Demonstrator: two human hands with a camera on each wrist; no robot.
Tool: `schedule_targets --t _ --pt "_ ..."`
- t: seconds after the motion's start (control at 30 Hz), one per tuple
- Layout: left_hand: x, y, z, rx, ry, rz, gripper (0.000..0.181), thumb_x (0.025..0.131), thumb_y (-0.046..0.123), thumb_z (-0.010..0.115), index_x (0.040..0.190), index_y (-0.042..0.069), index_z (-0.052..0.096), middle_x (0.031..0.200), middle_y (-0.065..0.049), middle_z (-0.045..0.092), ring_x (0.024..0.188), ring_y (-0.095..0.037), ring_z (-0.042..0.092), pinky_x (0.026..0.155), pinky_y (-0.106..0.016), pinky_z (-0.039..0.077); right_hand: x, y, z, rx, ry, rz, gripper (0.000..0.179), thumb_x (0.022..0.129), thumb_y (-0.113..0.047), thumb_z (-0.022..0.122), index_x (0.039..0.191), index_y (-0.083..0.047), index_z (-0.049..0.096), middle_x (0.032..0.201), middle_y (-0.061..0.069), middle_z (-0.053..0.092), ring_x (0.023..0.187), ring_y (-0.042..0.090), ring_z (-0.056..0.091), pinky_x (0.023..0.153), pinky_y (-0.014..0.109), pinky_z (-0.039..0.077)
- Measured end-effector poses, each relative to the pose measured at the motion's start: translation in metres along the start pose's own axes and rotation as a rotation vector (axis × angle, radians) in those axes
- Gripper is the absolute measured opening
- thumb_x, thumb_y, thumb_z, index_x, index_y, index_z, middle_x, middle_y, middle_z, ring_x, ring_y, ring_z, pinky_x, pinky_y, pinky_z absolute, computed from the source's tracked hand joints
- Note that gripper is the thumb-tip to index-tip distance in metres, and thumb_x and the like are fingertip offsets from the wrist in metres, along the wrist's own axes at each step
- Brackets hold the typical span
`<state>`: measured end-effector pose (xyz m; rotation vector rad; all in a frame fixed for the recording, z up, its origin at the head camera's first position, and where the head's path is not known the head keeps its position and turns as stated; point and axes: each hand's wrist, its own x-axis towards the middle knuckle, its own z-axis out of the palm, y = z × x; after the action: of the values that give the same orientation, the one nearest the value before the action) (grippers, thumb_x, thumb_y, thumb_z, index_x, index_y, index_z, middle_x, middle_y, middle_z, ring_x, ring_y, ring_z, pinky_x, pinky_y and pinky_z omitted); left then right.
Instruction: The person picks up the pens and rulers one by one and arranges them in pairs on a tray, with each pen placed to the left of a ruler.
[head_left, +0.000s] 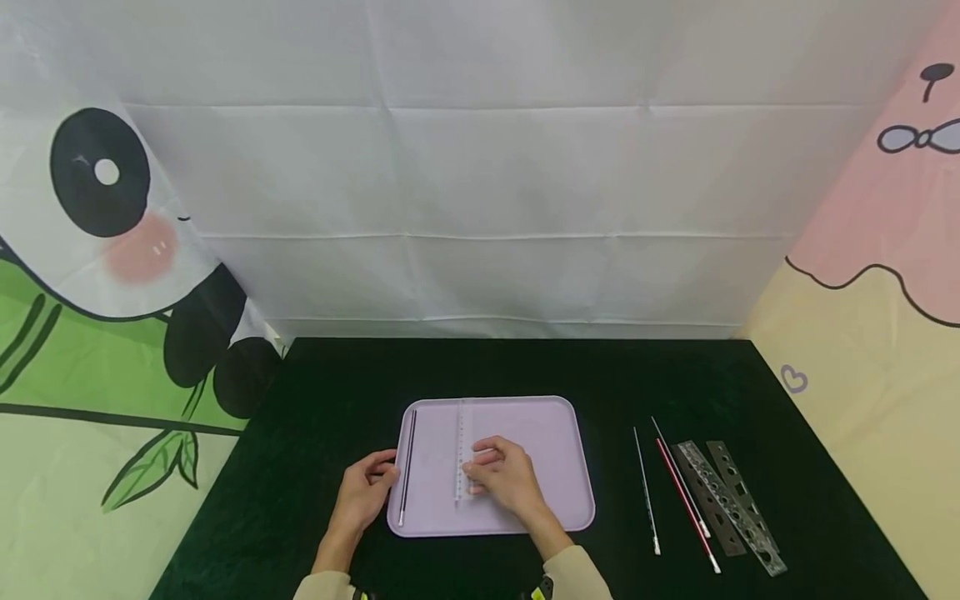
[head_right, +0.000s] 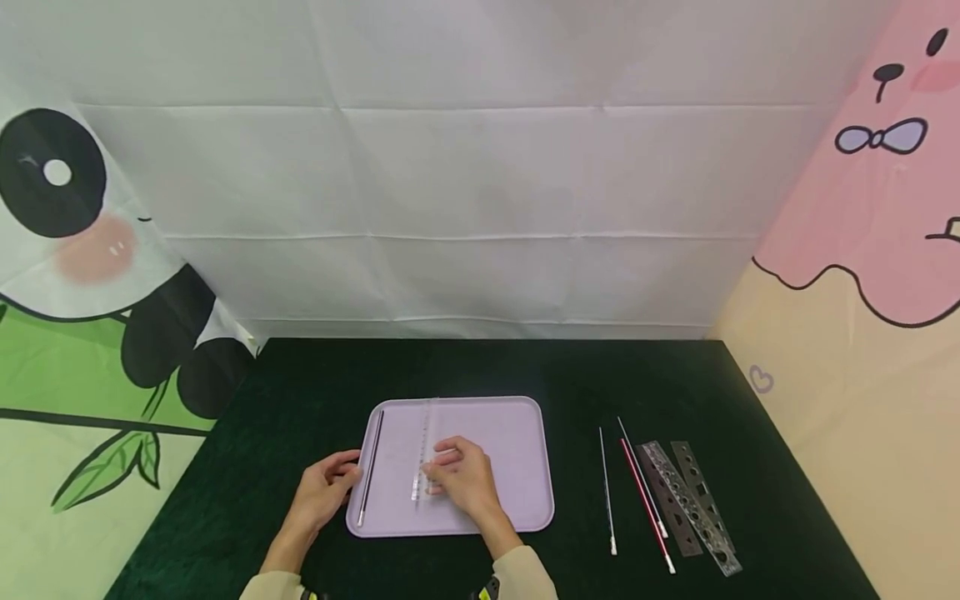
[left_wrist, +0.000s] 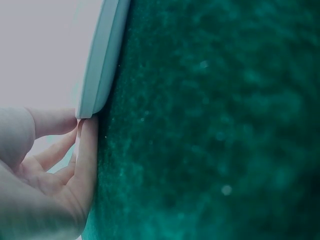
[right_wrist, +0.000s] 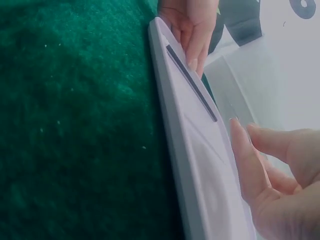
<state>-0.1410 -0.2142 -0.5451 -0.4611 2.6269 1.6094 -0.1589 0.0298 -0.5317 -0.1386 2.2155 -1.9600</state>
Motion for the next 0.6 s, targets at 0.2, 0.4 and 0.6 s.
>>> schedule_targets --t 0.2,0.4,0.6 --pt "0.0 0.002 0.001 -0.005 0.002 0.006 0.033 0.101 0.007 0.061 0.134 0.0 0.063 0.111 -0.016 0.065 0.091 -0.023 0.06 0.073 -0.029 0.05 0.003 0.004 0.008 0.003 -0.005 0.013 0.033 0.088 -0.004 0.08 0.116 0.006 0.066 0.093 0.01 0.068 0.073 0.017 0.069 0.062 0.036 0.06" --pt "0.0 0.001 0.0 0.0 0.008 0.02 0.033 0.101 0.007 0.061 0.133 -0.001 0.063 0.111 -0.016 0.065 0.09 -0.023 0.06 0.073 -0.028 0.05 0.005 0.005 0.015 0.025 -0.012 0.028 0.032 0.088 -0.003 0.08 0.115 0.006 0.066 0.091 0.01 0.068 0.071 0.016 0.069 0.061 0.033 0.059" --pt "0.001 -0.002 0.0 0.003 0.003 0.009 0.034 0.102 0.007 0.06 0.134 0.0 0.063 0.112 -0.016 0.065 0.092 -0.024 0.06 0.074 -0.028 0.05 0.008 0.006 0.023 0.026 -0.012 0.046 0.031 0.089 -0.002 0.078 0.116 0.005 0.066 0.09 0.009 0.068 0.07 0.016 0.069 0.06 0.03 0.059"
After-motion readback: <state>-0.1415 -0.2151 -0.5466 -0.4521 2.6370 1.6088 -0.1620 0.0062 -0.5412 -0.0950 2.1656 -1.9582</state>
